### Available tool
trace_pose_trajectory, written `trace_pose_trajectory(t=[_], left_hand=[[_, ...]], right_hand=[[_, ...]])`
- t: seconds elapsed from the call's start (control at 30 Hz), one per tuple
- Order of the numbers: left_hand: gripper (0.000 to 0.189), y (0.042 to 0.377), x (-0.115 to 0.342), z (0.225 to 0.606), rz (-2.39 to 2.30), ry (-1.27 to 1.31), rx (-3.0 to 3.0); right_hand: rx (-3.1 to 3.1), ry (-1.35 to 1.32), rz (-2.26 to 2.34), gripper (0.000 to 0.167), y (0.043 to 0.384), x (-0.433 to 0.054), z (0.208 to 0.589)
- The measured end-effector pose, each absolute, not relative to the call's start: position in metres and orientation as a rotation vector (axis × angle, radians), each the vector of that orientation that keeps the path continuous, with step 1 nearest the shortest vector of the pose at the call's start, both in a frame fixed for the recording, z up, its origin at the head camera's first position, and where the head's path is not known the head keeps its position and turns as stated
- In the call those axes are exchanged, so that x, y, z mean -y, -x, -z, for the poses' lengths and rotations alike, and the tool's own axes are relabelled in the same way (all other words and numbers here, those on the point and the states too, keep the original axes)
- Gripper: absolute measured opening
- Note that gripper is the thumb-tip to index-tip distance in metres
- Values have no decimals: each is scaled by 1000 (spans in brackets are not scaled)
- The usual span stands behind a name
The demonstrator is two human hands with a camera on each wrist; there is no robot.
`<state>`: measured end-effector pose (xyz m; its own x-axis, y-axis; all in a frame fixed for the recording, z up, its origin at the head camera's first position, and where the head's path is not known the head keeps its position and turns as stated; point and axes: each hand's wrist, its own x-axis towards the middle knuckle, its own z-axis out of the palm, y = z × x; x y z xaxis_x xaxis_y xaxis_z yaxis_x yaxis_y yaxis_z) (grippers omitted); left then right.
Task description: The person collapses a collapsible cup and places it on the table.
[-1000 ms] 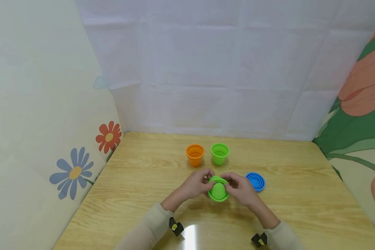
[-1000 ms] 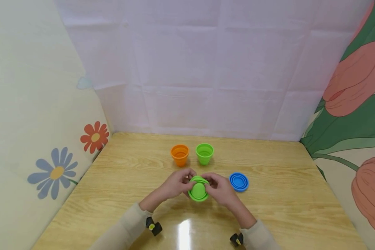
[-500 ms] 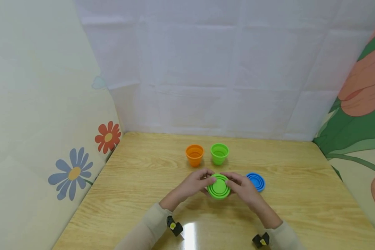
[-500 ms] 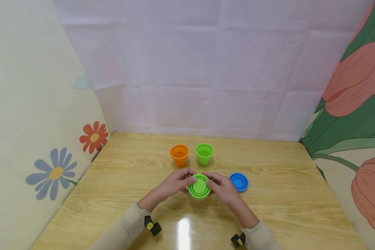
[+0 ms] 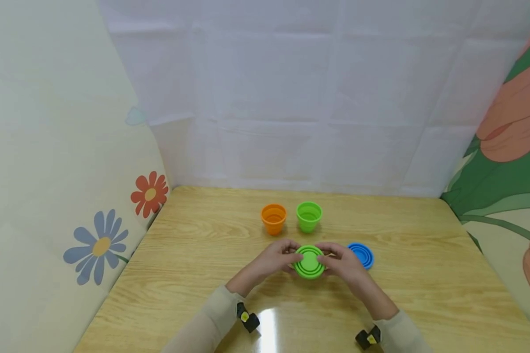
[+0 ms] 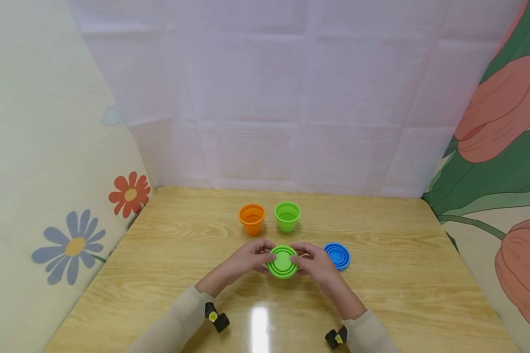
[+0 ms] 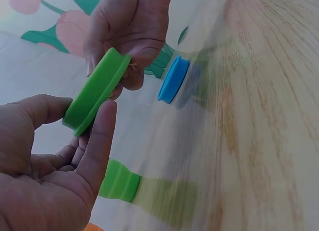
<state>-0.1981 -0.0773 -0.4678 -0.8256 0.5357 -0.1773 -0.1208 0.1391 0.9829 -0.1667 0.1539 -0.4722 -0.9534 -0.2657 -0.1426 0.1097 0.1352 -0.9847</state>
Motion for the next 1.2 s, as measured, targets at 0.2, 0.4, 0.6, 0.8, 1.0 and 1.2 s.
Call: trace_pose_trajectory(t=[0.2, 0.4, 0.6, 0.8, 1.0, 1.2], left_hand=[[35, 199, 77, 470, -1743, -361, -1924], [33, 200, 77, 473, -1811, -391, -1897], [34, 200, 78, 474, -1862, -465, -1927], [29, 201, 77, 473, -1760, -653, -2271], [22, 195, 74, 472, -1721, -929, -2397], [25, 191, 73, 474, -1507, -1319, -2690]], right_hand=[[-2093, 109, 1918, 46, 169, -156, 477], [-2027, 67, 1961, 48, 170, -159, 477], [-1947, -20, 2010, 49, 170, -162, 475], [-1833, -139, 2085, 49, 173, -162, 473], [-1767, -105, 2083, 47, 174, -165, 474], [-1658, -22, 2106, 34, 174, -168, 472]])
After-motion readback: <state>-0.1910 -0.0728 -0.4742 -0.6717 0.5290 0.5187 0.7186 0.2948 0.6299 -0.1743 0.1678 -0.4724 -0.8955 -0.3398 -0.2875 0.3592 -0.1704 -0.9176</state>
